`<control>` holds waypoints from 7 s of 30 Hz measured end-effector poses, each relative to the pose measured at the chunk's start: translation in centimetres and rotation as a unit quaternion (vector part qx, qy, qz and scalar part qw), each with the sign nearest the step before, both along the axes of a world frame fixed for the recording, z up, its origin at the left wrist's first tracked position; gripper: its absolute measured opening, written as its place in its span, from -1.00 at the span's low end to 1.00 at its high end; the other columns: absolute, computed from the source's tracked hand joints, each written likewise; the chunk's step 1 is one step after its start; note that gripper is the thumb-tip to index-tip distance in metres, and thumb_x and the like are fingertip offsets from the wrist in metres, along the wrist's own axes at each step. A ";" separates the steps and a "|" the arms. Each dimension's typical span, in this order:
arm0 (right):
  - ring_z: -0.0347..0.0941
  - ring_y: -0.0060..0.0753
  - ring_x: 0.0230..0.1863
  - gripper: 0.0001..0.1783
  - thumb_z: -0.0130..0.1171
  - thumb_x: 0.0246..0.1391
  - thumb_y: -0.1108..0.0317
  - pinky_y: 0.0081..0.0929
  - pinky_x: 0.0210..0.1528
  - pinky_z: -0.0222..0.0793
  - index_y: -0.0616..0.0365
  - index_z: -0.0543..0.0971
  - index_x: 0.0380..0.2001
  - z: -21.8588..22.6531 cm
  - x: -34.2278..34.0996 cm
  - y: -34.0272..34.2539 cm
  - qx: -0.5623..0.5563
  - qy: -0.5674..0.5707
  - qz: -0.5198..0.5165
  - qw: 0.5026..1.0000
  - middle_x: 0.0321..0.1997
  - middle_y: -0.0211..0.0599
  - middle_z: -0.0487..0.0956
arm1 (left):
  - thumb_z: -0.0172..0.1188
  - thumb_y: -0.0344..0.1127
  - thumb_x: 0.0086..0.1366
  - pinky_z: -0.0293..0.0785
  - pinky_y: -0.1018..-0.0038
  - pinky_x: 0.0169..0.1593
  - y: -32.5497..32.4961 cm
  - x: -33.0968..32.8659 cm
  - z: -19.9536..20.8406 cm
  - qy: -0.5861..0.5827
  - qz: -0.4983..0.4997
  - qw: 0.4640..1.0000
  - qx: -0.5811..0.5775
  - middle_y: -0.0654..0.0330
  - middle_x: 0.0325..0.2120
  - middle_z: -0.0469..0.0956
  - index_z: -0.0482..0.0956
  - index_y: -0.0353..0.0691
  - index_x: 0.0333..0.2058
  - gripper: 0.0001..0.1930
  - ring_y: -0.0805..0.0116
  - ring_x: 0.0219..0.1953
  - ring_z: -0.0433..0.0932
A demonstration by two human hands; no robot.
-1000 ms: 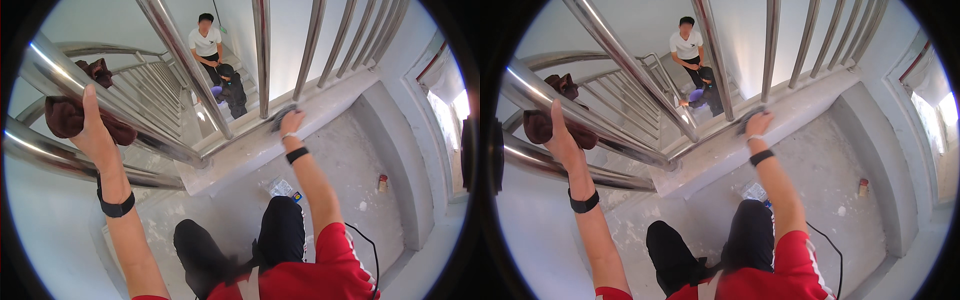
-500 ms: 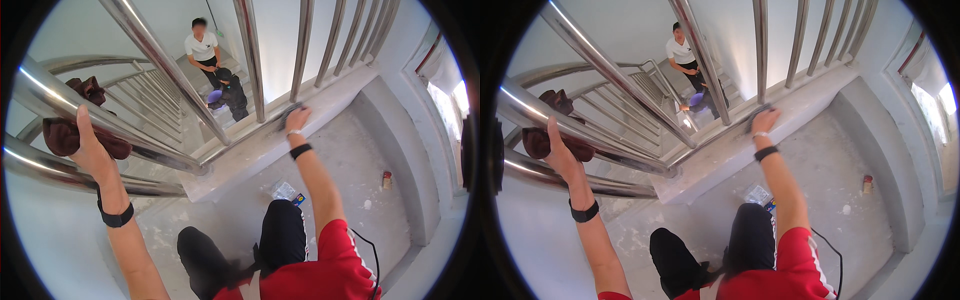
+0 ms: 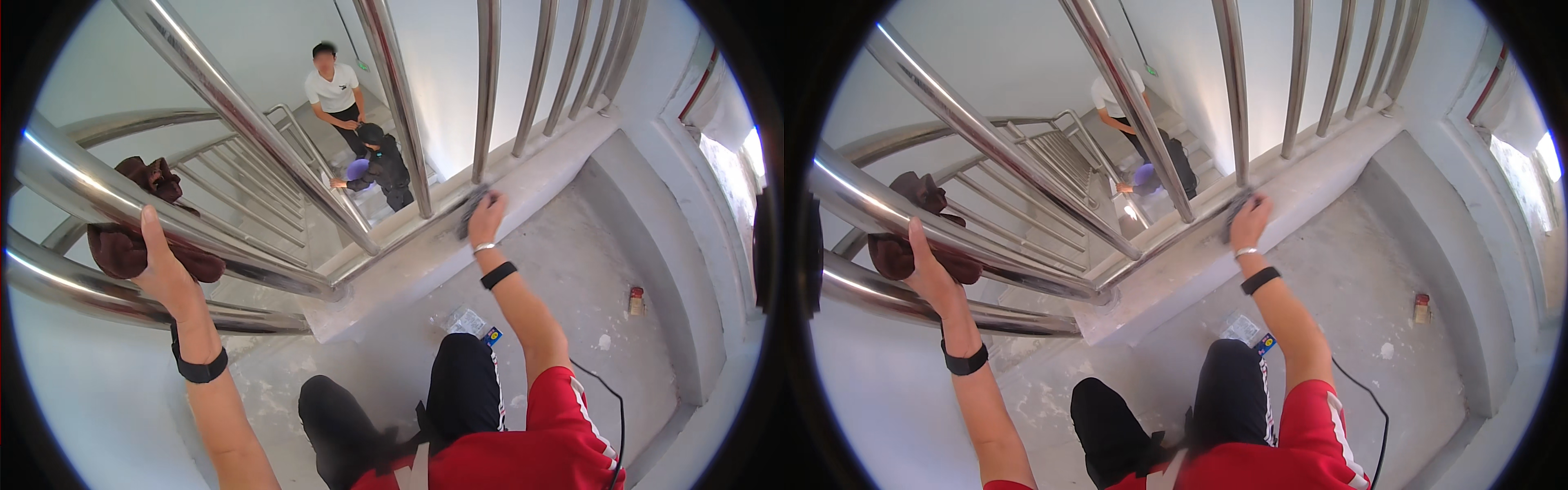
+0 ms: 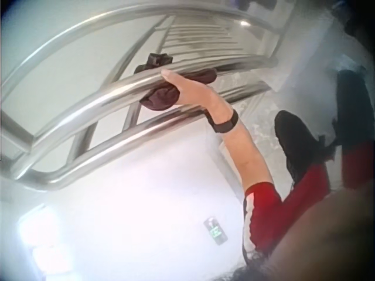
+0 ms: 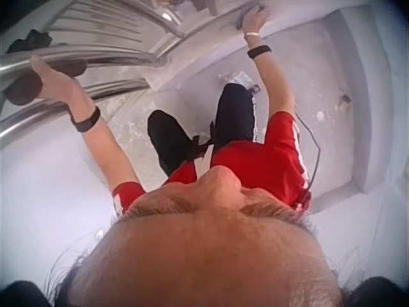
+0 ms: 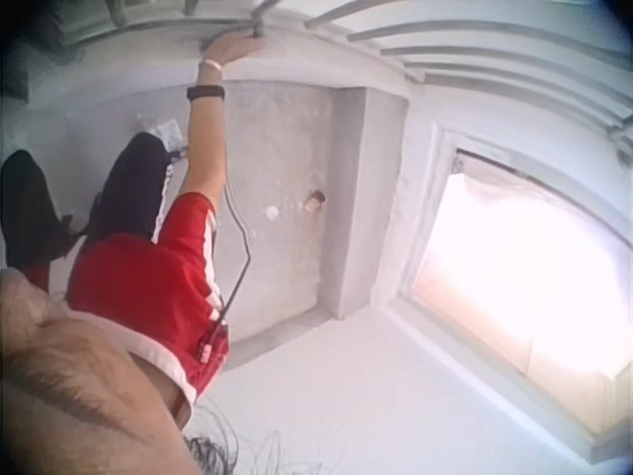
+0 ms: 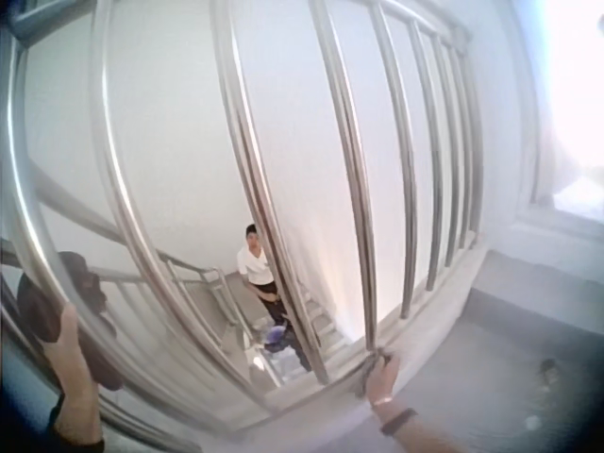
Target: Clean and polish a stainless steel staircase railing using a cloth and steel wool.
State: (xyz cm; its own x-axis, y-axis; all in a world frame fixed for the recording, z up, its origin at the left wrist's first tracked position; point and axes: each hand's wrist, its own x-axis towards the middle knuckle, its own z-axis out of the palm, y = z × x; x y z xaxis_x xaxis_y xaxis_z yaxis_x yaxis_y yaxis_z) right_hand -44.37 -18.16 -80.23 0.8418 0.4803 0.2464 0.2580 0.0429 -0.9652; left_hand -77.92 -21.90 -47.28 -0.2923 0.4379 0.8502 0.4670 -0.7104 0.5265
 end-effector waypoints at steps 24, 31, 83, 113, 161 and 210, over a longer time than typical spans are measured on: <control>0.41 -0.15 -0.22 -0.89 0.05 0.02 0.27 -0.26 -0.23 0.36 -0.02 0.53 -0.40 4.9 6.4 2.4 -0.204 -0.329 0.073 0.919 -0.28 -0.33 0.42 | 0.13 -0.36 0.16 0.19 0.48 0.08 -0.1 0.2 0.3 0.005 -0.056 0.998 -0.012 0.21 -0.10 0.35 0.20 -0.33 0.04 -0.51 0.43 -0.07 0.32; 0.41 -0.14 -0.25 -0.90 0.05 0.01 0.27 -0.24 -0.26 0.35 -0.02 0.53 -0.43 4.5 6.0 3.0 -0.180 -0.346 0.051 0.919 -0.29 -0.34 0.43 | 0.18 -0.36 0.15 0.25 0.53 0.01 0.3 -0.8 -0.5 -0.052 -0.029 0.998 -0.006 0.21 -0.18 0.42 0.34 -0.37 -0.07 -0.61 0.44 -0.12 0.35; 0.40 -0.19 -0.26 -0.87 0.04 -0.08 0.43 -0.29 -0.30 0.36 0.10 0.49 -0.38 5.9 1.6 -0.5 -0.140 -0.515 0.101 0.840 -0.31 -0.29 0.42 | 0.17 -0.38 0.13 0.19 0.50 0.07 0.6 -0.2 -0.2 -0.019 -0.043 0.999 0.022 0.18 -0.06 0.32 0.29 -0.37 -0.02 -0.55 0.40 -0.07 0.33; 0.45 -0.05 -0.20 -0.79 0.00 -0.05 0.29 -0.23 -0.16 0.38 -0.01 0.61 -0.37 9.2 11.7 -1.3 -0.341 -0.399 0.209 0.825 -0.26 -0.17 0.50 | 0.17 -0.36 0.17 0.24 0.54 -0.02 0.9 -1.0 -0.9 -0.016 0.002 1.000 0.000 0.27 -0.19 0.44 0.41 -0.33 -0.12 -0.68 0.49 -0.17 0.37; 0.46 -0.06 -0.31 -0.81 -0.07 0.04 0.37 -0.18 -0.29 0.39 0.03 0.55 -0.35 6.0 -0.7 -0.9 -0.219 -0.456 0.263 0.822 -0.27 -0.24 0.44 | 0.19 -0.35 0.16 0.23 0.53 0.01 1.0 -1.2 -0.8 -0.012 -0.026 0.999 0.019 0.28 -0.19 0.44 0.40 -0.35 -0.09 -0.65 0.48 -0.15 0.38; 0.36 -0.03 -0.05 -0.49 0.29 -0.19 0.21 -0.17 -0.02 0.29 0.26 0.40 -0.18 -3.7 -23.6 -6.9 -0.132 0.084 0.364 0.918 -0.15 0.02 0.46 | 0.40 -0.21 -0.09 0.30 0.62 -0.27 1.3 -1.3 -1.5 -0.050 -0.006 0.997 0.056 0.39 -0.51 0.42 0.39 -0.19 -0.39 -0.63 0.57 -0.46 0.34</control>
State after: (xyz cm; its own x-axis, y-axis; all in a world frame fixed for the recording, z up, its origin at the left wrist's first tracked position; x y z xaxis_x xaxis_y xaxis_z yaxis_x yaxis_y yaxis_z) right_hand -67.99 -25.07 -83.93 0.2903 0.9548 -0.0633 0.0993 -0.0958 -0.9904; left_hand -79.20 -20.59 -48.73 -0.3728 0.3451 0.8614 0.4080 -0.7728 0.4861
